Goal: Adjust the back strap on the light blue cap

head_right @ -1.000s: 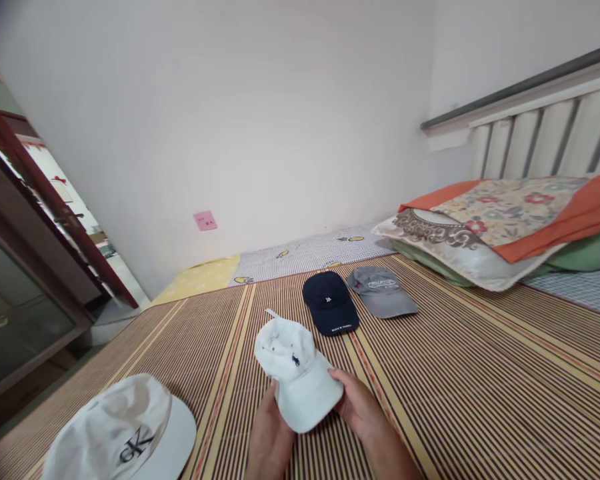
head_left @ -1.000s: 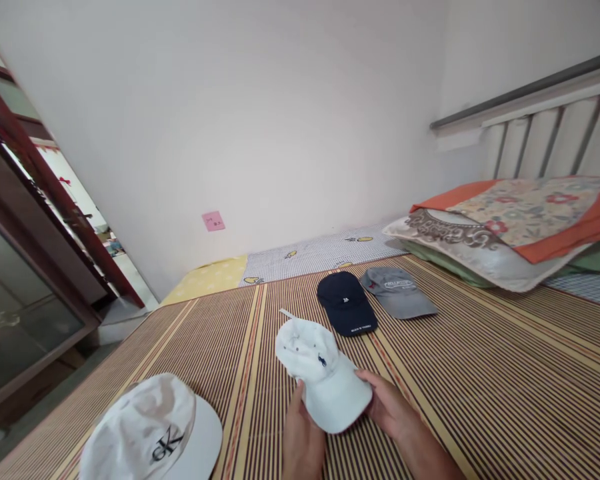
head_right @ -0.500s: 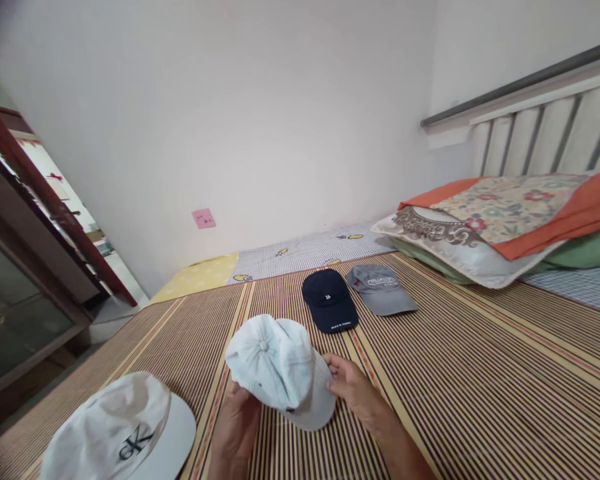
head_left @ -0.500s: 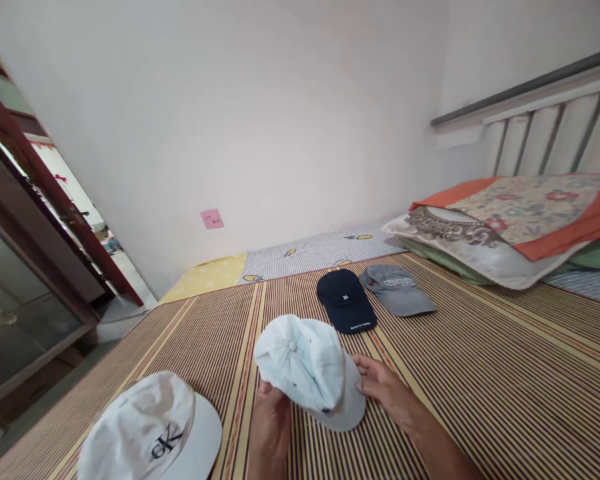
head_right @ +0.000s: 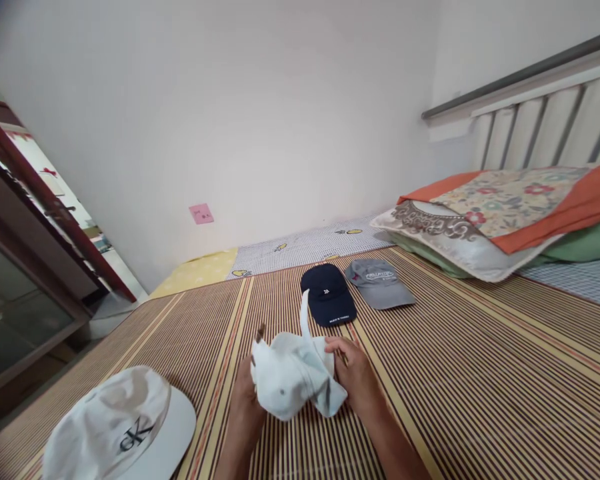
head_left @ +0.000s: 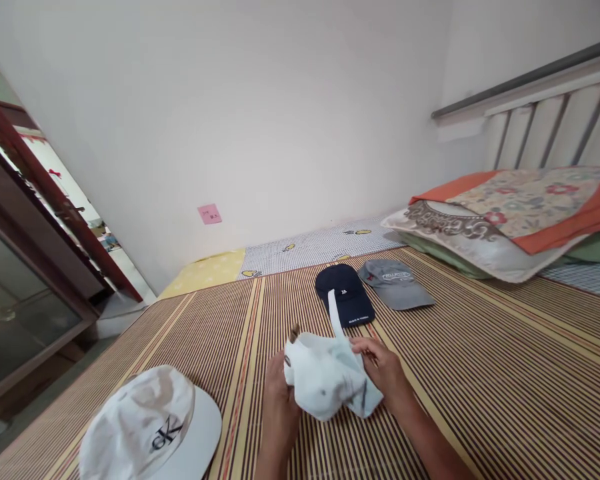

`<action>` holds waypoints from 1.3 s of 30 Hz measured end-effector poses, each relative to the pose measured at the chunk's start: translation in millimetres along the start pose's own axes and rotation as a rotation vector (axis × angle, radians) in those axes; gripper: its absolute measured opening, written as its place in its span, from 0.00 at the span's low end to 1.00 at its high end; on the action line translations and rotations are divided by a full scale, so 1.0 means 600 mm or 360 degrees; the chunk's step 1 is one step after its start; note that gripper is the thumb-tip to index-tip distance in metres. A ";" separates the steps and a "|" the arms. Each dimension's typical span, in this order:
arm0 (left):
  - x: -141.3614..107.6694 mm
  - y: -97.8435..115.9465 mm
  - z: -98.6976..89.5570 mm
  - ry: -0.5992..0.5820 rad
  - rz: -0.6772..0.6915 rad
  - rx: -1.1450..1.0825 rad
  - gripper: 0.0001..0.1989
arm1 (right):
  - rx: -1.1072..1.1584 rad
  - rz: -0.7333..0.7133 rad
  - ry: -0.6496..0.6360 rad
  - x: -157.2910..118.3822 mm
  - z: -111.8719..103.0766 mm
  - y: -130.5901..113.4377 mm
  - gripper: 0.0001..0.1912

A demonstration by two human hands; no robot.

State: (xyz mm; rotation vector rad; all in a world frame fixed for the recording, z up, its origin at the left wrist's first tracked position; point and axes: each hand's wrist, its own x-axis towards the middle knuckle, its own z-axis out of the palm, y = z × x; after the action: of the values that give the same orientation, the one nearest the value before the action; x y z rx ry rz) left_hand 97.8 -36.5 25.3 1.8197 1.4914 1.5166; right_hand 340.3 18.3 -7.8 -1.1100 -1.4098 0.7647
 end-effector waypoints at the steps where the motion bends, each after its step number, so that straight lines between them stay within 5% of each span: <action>1: 0.001 -0.004 -0.003 -0.0081 0.0014 0.0122 0.14 | -0.0014 0.0063 -0.0032 0.000 0.000 0.007 0.10; 6: 0.005 -0.019 -0.028 -0.0483 -0.0199 0.0374 0.15 | -0.0028 0.0279 -0.0198 -0.002 -0.003 0.019 0.17; 11: 0.000 -0.023 -0.035 -0.0567 -0.0390 0.0286 0.13 | -0.0064 0.0434 -0.0471 -0.012 -0.013 0.003 0.20; 15: -0.003 -0.017 -0.025 -0.0658 -0.0552 0.0255 0.05 | -0.0249 0.0421 -0.0850 -0.023 -0.025 -0.010 0.12; 18: -0.003 -0.019 -0.017 -0.0633 -0.0570 0.0252 0.09 | -0.0341 0.0364 -0.0824 -0.025 -0.026 -0.010 0.06; 26: 0.006 -0.037 -0.024 -0.0422 -0.0455 0.0275 0.07 | -0.0410 0.0300 -0.0442 -0.009 -0.025 0.002 0.10; 32: 0.013 0.030 -0.025 -0.0405 -0.0300 0.0147 0.07 | -0.0263 0.0318 -0.0441 -0.007 -0.036 -0.010 0.14; 39: -0.005 0.130 0.000 -0.1002 -0.0536 0.0277 0.17 | -0.0172 0.0204 -0.0408 -0.004 -0.037 -0.023 0.15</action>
State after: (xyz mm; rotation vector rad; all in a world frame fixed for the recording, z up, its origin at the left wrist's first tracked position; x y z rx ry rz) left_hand 136.6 -69.7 84.5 1.7841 1.5215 0.5902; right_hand 358.9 7.9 7.7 -1.2281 -1.6212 0.9583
